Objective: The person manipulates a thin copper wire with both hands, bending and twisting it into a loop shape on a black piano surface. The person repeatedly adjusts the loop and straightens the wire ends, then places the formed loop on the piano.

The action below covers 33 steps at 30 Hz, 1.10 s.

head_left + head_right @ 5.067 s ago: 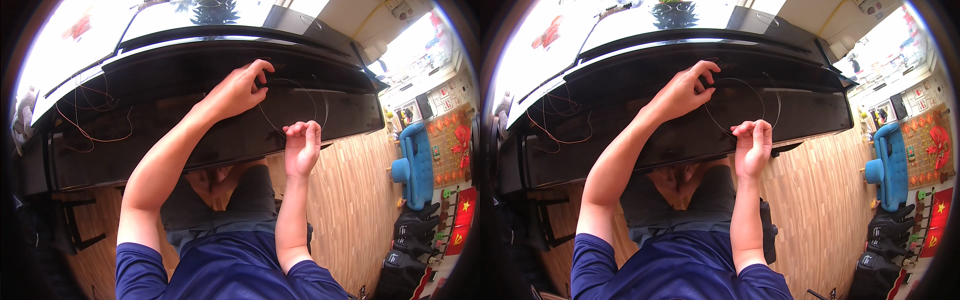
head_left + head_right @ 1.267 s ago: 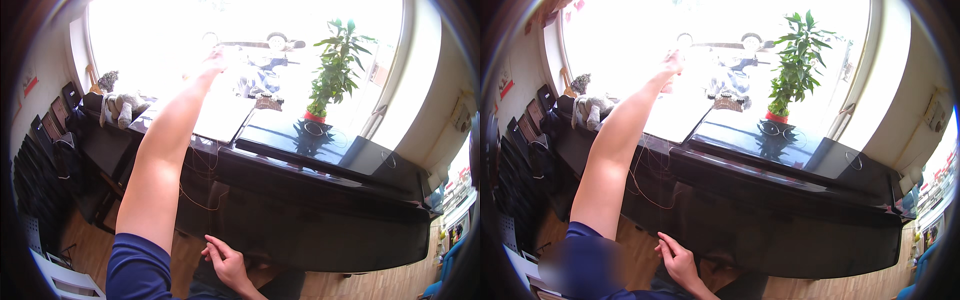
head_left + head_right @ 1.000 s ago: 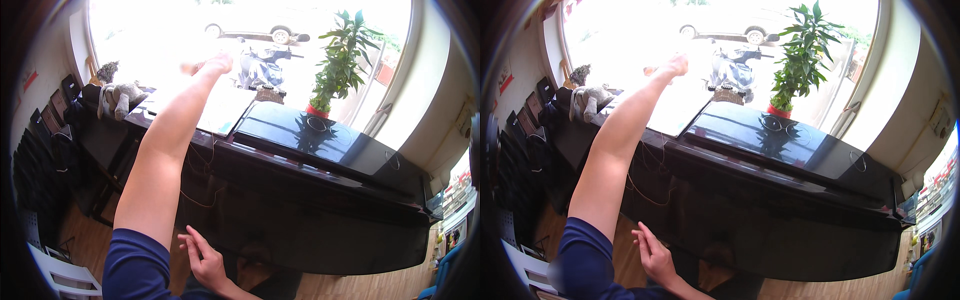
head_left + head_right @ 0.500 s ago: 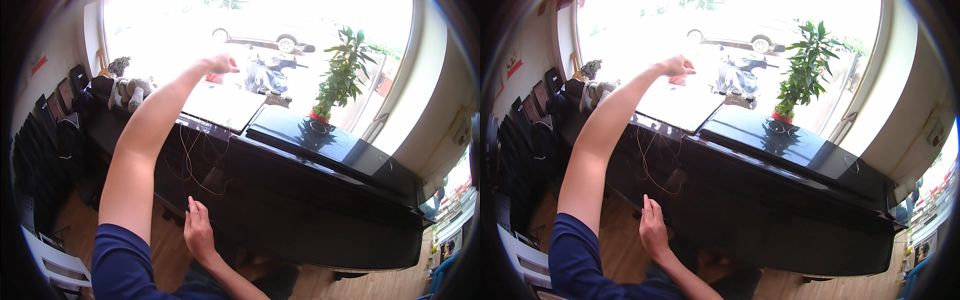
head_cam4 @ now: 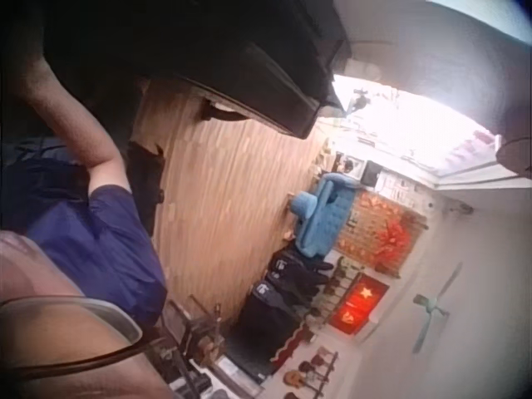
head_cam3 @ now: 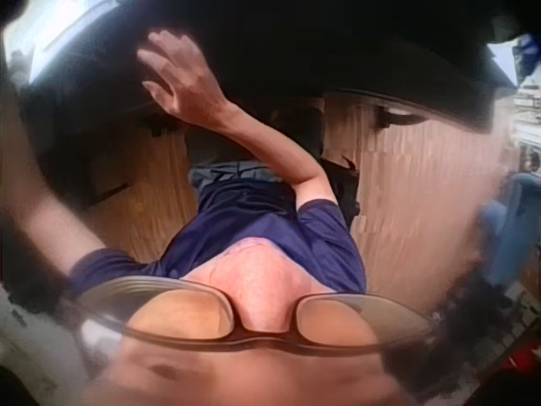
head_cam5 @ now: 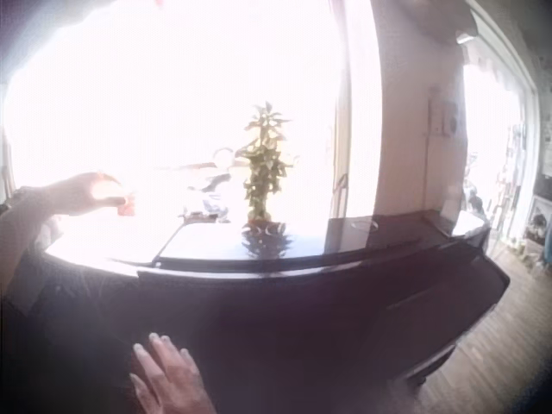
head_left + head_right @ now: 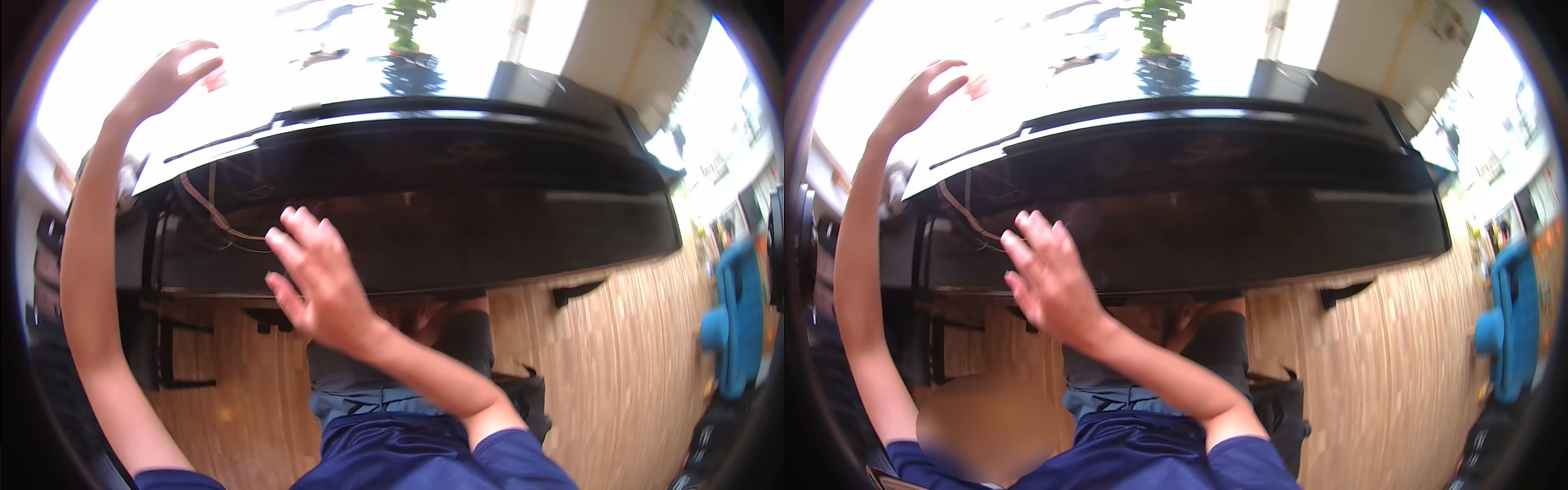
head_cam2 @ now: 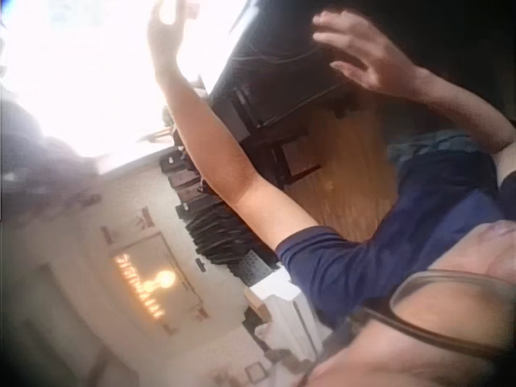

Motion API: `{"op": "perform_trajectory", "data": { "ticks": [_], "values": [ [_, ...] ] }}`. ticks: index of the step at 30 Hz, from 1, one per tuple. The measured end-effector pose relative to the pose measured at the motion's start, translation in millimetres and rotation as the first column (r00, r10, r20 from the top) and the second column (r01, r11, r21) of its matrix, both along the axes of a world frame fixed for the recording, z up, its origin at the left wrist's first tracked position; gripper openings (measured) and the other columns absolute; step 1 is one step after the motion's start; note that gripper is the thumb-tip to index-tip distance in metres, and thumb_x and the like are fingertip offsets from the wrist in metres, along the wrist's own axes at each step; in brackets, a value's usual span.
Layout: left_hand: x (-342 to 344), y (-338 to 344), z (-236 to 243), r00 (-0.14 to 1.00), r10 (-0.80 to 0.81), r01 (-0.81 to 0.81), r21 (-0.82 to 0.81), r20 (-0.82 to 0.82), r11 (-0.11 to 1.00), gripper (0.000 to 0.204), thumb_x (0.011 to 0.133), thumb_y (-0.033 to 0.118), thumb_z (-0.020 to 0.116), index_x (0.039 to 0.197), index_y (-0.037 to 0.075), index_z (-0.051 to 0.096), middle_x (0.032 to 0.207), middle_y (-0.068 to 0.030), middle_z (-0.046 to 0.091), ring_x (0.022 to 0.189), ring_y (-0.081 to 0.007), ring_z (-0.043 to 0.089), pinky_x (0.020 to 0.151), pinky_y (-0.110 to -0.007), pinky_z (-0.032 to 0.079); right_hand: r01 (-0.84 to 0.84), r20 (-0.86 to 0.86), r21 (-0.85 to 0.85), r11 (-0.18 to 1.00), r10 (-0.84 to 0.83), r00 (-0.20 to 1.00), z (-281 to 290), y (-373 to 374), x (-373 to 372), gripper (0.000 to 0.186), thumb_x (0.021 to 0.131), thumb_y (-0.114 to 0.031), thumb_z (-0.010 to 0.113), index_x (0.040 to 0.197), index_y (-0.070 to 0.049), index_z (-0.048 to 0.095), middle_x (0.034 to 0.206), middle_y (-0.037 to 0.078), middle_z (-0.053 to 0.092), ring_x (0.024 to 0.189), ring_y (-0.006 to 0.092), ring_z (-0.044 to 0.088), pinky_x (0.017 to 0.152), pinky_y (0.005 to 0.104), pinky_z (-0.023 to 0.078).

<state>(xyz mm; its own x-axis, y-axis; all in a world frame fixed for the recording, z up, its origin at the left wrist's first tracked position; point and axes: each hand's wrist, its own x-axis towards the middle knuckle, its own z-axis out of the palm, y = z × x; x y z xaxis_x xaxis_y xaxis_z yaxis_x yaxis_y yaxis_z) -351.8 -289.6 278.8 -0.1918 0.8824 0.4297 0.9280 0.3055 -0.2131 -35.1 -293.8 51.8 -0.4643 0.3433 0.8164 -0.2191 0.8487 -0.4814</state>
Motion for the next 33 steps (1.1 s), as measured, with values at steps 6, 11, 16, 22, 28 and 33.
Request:
{"op": "perform_trajectory", "data": {
  "ticks": [6, 11, 16, 22, 28, 33],
  "values": [
    [53.1, 11.0, -2.7, 0.991, -0.020, 0.028, -0.060, 0.136, 0.998, 0.060, 0.096, 0.055, 0.055, 0.131, 0.007, 0.060, 0.136, -0.0158, 0.058, 0.128, -0.0317, 0.054, 0.108, -0.046, 0.043, 0.447, -0.035, -0.026, 0.894, -0.448, 0.893, -7.6, 134.9, 56.0, 0.033, 0.084, -0.010, 0.070, 0.115, -0.004, 0.063, 0.120, 0.017, 0.061, 0.114, 0.0349, 0.057, 0.100, 0.0443, 0.043],
    [17.1, 28.4, -0.9, 0.937, 0.055, -0.042, -0.045, 0.346, 0.998, 0.055, 0.098, 0.050, 0.053, 0.130, 0.005, 0.061, 0.133, -0.0160, 0.061, 0.122, -0.0289, 0.058, 0.107, -0.042, 0.043, 0.508, 0.112, -0.193, 0.839, -0.496, 0.861, -35.7, 163.6, 82.2, 0.026, 0.082, -0.010, 0.072, 0.106, -0.002, 0.066, 0.113, 0.018, 0.063, 0.107, 0.0372, 0.060, 0.093, 0.0440, 0.048],
    [-88.6, 13.3, -28.0, 0.935, 0.256, -0.242, -0.086, 0.246, 0.967, 0.054, 0.102, 0.043, 0.046, 0.139, 0.004, 0.054, 0.146, -0.0149, 0.051, 0.136, -0.0298, 0.046, 0.113, -0.036, 0.034, 0.497, 0.147, -0.201, 0.844, -0.476, 0.867, -28.8, 156.8, 77.8, 0.019, 0.082, -0.010, 0.073, 0.099, -0.004, 0.069, 0.111, 0.015, 0.064, 0.104, 0.0350, 0.061, 0.092, 0.0427, 0.047],
    [-100.4, 6.4, -66.2, 0.826, 0.317, -0.299, -0.114, 0.466, 0.947, 0.054, 0.103, 0.042, 0.044, 0.142, 0.006, 0.050, 0.150, -0.0141, 0.046, 0.140, -0.0286, 0.041, 0.116, -0.035, 0.029, 0.516, 0.196, -0.215, 0.829, -0.481, 0.855, -24.8, 156.2, 79.6, 0.016, 0.083, -0.010, 0.074, 0.097, -0.004, 0.069, 0.111, 0.013, 0.064, 0.103, 0.0342, 0.061, 0.093, 0.0422, 0.046],
    [-60.0, 43.4, -29.8, 0.909, 0.164, -0.182, 0.011, 0.383, 0.983, 0.053, 0.104, 0.041, 0.043, 0.143, 0.007, 0.049, 0.149, -0.0142, 0.047, 0.140, -0.0287, 0.041, 0.118, -0.035, 0.028, 0.521, 0.173, -0.215, 0.826, -0.493, 0.853, -24.2, 158.4, 79.7, 0.015, 0.082, -0.009, 0.074, 0.094, -0.004, 0.070, 0.108, 0.013, 0.065, 0.101, 0.0344, 0.061, 0.091, 0.0423, 0.047],
    [39.2, 99.7, -8.0, 0.918, -0.055, -0.022, 0.188, 0.393, 0.982, 0.044, 0.102, 0.040, 0.052, 0.125, 0.005, 0.065, 0.126, -0.0125, 0.066, 0.122, -0.0295, 0.060, 0.108, -0.037, 0.042, 0.516, 0.138, -0.211, 0.830, -0.498, 0.856, -30.3, 162.4, 83.9, 0.013, 0.080, -0.010, 0.075, 0.091, -0.004, 0.070, 0.104, 0.014, 0.065, 0.098, 0.0345, 0.062, 0.089, 0.0428, 0.047]
  ]
}}
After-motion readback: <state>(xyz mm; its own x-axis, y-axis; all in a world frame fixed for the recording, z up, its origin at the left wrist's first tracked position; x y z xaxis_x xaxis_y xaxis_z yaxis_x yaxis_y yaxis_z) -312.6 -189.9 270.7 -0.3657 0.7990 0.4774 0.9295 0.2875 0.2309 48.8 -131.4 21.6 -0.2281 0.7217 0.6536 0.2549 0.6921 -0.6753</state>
